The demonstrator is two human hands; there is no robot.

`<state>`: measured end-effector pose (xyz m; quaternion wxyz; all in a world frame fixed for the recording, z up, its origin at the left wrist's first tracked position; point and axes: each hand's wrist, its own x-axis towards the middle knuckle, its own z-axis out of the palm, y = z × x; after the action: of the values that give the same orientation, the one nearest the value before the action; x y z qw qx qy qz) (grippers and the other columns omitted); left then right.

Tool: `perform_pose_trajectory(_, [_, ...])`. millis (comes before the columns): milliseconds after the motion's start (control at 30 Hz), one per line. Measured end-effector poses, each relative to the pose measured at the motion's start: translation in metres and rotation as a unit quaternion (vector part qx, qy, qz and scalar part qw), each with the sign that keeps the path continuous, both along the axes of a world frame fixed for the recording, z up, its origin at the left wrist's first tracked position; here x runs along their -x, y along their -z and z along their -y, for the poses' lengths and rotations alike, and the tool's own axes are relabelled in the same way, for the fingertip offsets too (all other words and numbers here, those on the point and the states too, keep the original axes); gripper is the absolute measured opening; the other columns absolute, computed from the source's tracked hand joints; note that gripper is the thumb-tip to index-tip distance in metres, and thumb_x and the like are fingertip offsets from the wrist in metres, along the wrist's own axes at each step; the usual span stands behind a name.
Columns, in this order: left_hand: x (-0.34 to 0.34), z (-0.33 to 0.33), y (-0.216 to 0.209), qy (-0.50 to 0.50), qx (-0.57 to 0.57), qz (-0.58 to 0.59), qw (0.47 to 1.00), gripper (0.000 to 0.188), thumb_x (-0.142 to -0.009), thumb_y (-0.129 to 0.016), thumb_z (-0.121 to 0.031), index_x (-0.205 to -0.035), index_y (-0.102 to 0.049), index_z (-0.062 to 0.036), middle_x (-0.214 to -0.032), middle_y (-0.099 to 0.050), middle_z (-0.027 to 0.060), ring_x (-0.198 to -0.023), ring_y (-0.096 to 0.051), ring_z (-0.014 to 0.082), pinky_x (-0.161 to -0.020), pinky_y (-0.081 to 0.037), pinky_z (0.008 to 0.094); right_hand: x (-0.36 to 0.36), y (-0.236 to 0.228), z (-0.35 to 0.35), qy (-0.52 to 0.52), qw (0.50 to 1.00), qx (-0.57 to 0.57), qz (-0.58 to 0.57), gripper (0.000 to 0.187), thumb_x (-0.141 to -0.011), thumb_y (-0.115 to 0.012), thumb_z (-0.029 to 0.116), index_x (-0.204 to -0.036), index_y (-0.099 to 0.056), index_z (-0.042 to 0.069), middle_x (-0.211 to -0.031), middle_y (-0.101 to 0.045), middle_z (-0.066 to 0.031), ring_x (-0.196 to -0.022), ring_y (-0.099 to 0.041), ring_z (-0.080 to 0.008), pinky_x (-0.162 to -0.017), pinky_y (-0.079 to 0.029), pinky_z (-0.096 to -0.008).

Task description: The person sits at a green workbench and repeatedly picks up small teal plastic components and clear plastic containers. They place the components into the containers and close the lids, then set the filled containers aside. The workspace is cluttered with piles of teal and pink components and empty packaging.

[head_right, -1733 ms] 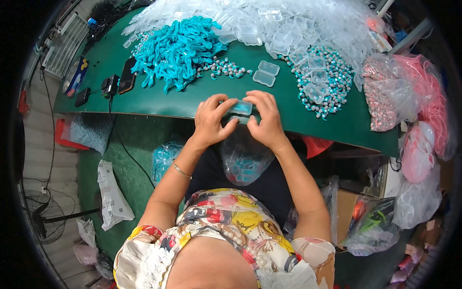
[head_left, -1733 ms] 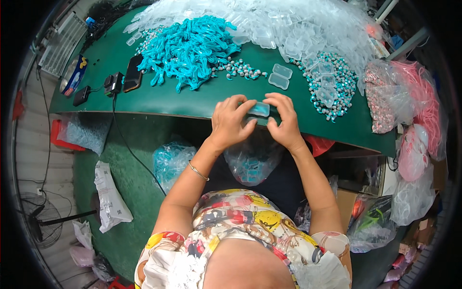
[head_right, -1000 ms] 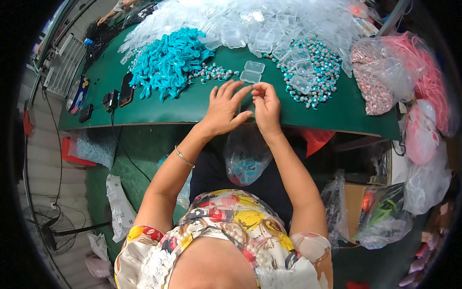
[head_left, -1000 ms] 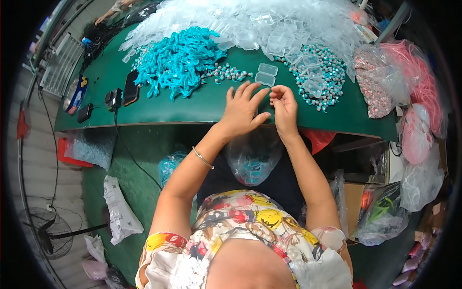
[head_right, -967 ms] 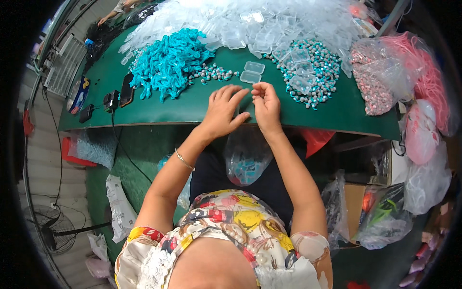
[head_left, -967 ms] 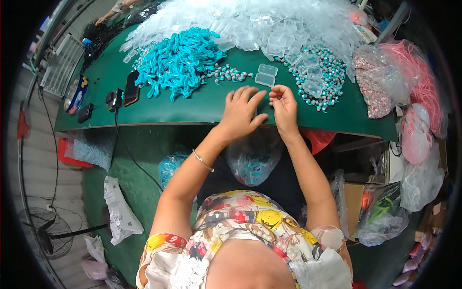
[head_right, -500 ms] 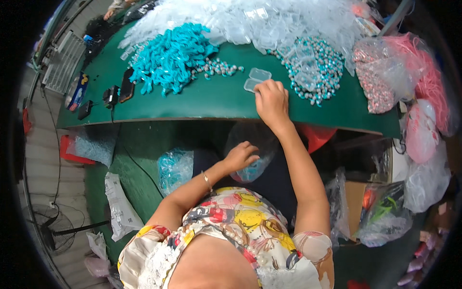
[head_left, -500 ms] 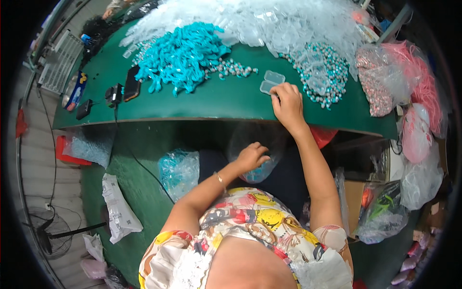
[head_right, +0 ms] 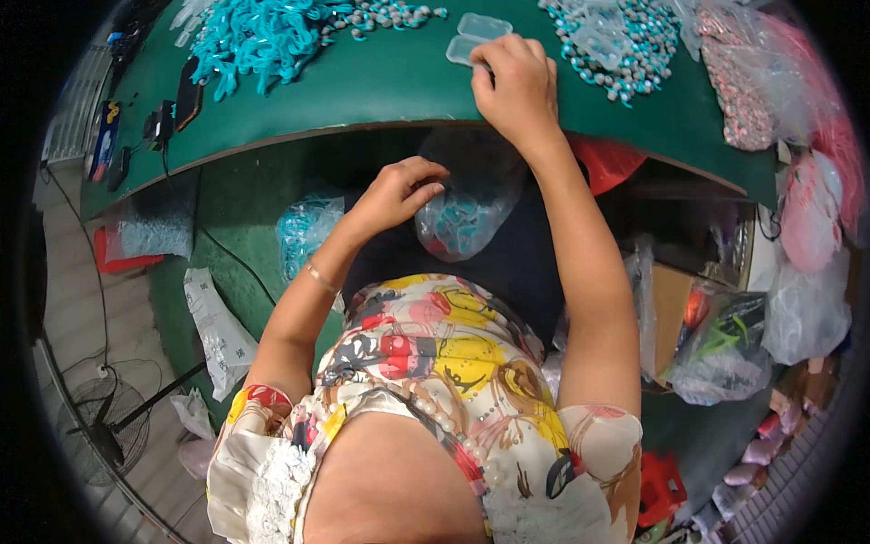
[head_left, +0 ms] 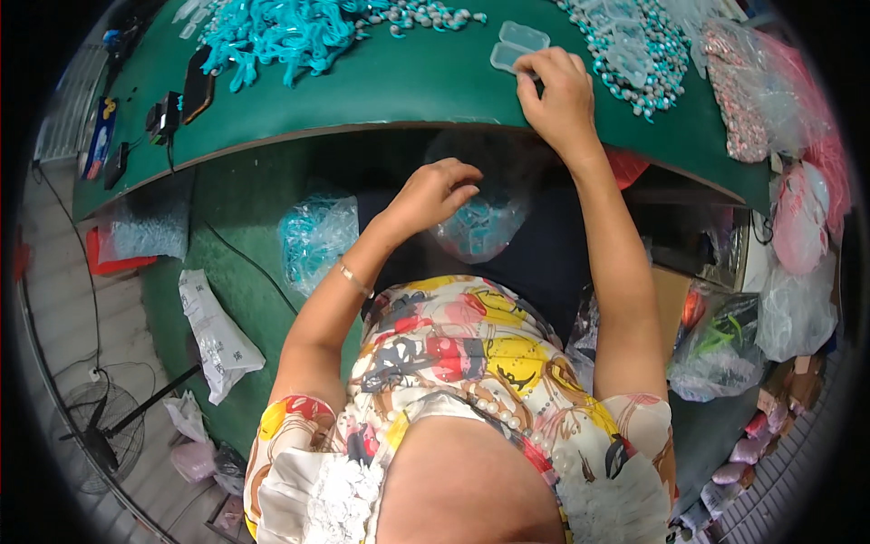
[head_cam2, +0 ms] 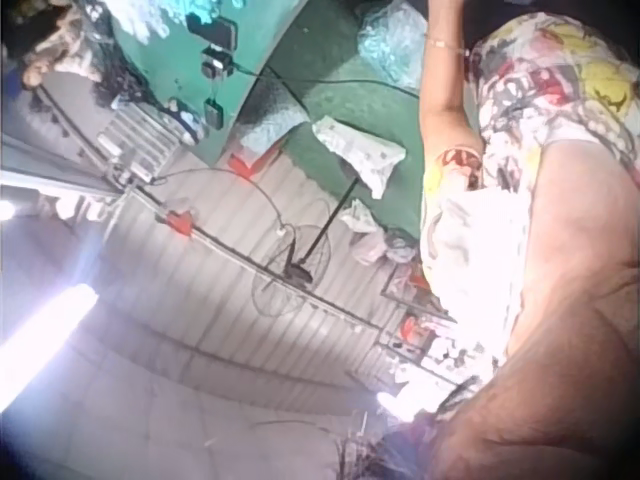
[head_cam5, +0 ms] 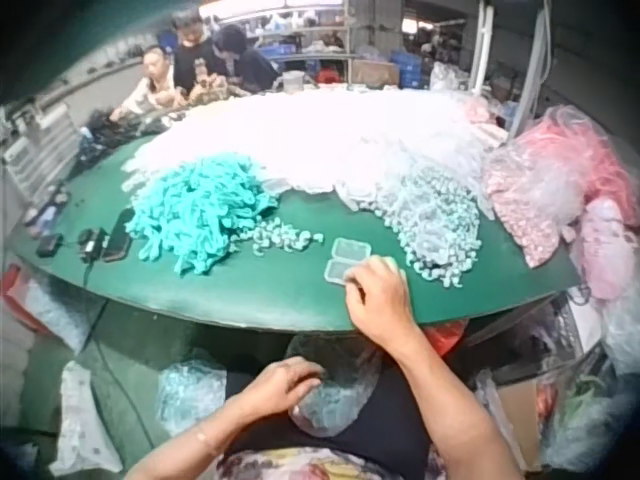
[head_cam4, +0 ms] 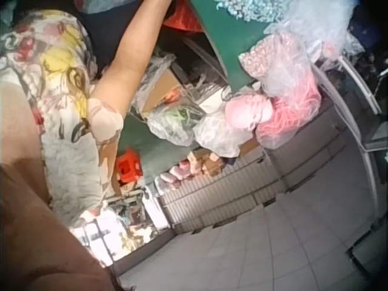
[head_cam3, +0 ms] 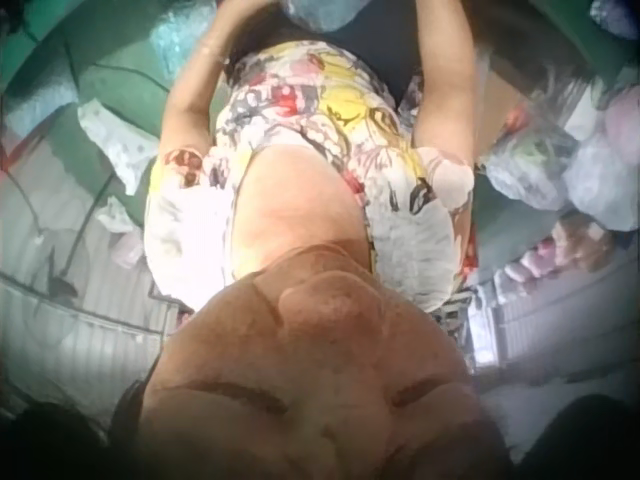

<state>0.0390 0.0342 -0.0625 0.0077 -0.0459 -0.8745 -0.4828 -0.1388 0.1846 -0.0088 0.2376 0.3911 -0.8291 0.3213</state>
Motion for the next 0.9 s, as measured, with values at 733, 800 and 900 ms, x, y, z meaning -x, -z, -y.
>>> perform_pose_trajectory(733, [0.149,0.047,-0.066,-0.266,0.407,-0.227,0.844,0.006,-0.079,-0.063,-0.011,-0.082,-0.064,-0.0062,-0.084,-0.063,0.0116,-0.081,-0.066,0.0298,-0.069,-0.051,0.0426,-0.011,-0.020,-0.006,-0.102,0.993,-0.006,0.063,0.006,-0.074,-0.070,0.014,-0.078,-0.066,0.012,-0.082,-0.062,-0.0010,-0.081,-0.059,-0.0242,-0.075,-0.042,-0.0391])
perform_pose_trajectory(800, [0.143,0.048,-0.068,-0.255,0.388,-0.226,0.856,0.004,-0.081,-0.062,-0.010,-0.081,-0.062,-0.0058,-0.084,-0.062,0.0122,-0.081,-0.065,0.0306,-0.070,-0.050,0.0434,-0.009,-0.025,-0.008,-0.097,0.995,0.017,0.035,0.009,-0.075,-0.070,0.013,-0.084,-0.067,0.013,-0.086,-0.063,-0.0019,-0.085,-0.060,-0.0245,-0.076,-0.042,-0.0393])
perform_pose_trajectory(900, [0.130,0.049,-0.077,-0.227,0.259,-0.205,0.916,0.012,-0.087,-0.063,-0.015,-0.089,-0.061,-0.0036,-0.086,-0.060,0.0142,-0.081,-0.063,0.0342,-0.072,-0.049,0.0449,0.012,-0.026,-0.027,-0.038,0.999,0.015,0.026,0.016,-0.078,-0.069,0.013,-0.093,-0.068,0.014,-0.094,-0.065,-0.0034,-0.093,-0.060,-0.0252,-0.079,-0.042,-0.0413])
